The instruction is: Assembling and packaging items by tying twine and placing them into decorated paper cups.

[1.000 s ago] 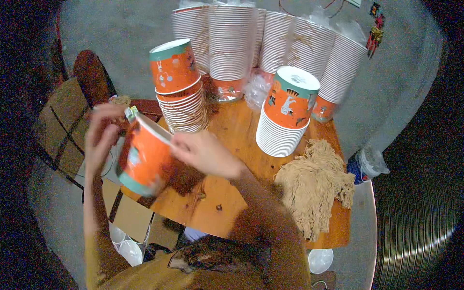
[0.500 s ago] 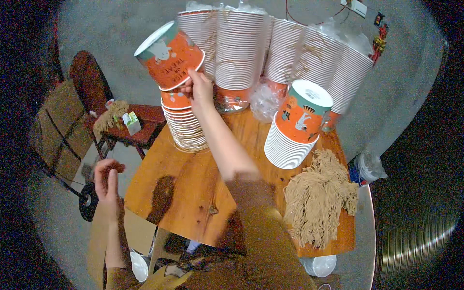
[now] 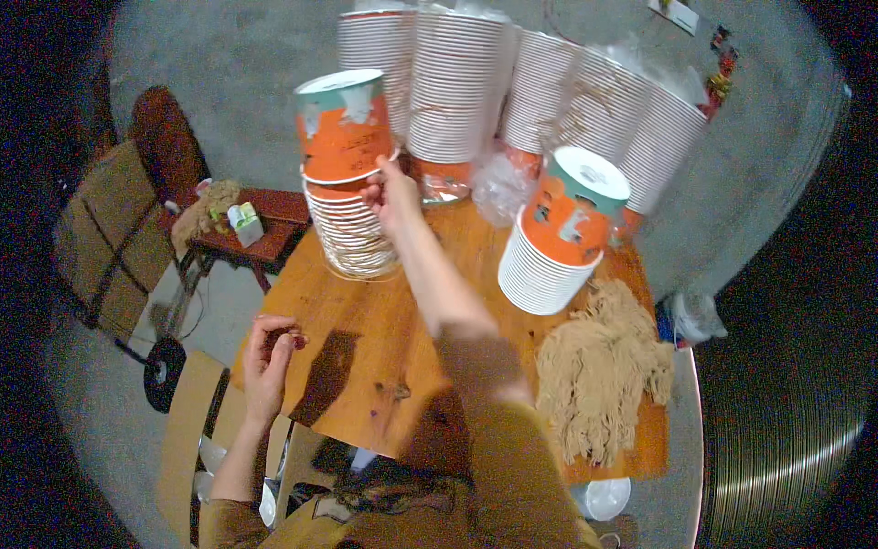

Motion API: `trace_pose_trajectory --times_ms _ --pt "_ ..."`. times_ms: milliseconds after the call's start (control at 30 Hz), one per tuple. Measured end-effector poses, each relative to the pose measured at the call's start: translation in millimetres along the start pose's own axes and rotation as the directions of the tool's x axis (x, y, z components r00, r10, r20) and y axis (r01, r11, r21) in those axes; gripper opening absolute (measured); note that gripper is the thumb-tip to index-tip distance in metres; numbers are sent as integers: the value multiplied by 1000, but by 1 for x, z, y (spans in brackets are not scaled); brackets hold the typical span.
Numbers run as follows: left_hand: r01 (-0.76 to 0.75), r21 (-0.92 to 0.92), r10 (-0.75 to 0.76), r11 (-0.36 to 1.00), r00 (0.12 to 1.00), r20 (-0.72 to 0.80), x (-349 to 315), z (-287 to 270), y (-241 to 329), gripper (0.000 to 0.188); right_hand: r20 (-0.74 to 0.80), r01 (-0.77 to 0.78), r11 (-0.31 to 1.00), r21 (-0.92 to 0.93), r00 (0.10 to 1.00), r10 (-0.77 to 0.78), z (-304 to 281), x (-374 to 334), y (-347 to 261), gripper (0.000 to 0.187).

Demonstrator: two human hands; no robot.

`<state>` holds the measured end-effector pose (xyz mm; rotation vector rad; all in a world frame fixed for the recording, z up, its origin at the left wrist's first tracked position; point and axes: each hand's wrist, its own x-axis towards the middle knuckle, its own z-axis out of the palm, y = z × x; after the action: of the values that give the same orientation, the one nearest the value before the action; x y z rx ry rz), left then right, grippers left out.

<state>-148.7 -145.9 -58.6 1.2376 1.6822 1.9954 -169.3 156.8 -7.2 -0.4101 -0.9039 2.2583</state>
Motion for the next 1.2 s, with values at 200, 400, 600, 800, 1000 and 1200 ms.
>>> trace_pose_trajectory --times_ms 200,400,600,800,1000,1200 --pt "89 -130 -87 987 996 22 -2 22 -16 13 26 122 665 -737 988 -152 -43 -39 -17 17" --pt "191 -61 -178 980 968 175 -1 66 -27 13 703 101 -763 -639 479 -526 -70 -136 -153 35" --pt "186 -79 -136 979 896 423 4 134 -38 13 580 78 -652 -754 543 -607 -116 -151 -220 20" --pt "-200 75 121 977 806 579 35 196 -48 39 528 205 -511 -835 560 -638 -106 -148 -231 22" --pt "-320 7 251 947 757 603 65 238 -64 52 501 315 -394 -863 433 -750 -93 -159 -267 22" --pt "-353 -133 377 926 843 385 81 255 -7 50 420 632 -213 -746 197 -886 -77 -243 -279 18"
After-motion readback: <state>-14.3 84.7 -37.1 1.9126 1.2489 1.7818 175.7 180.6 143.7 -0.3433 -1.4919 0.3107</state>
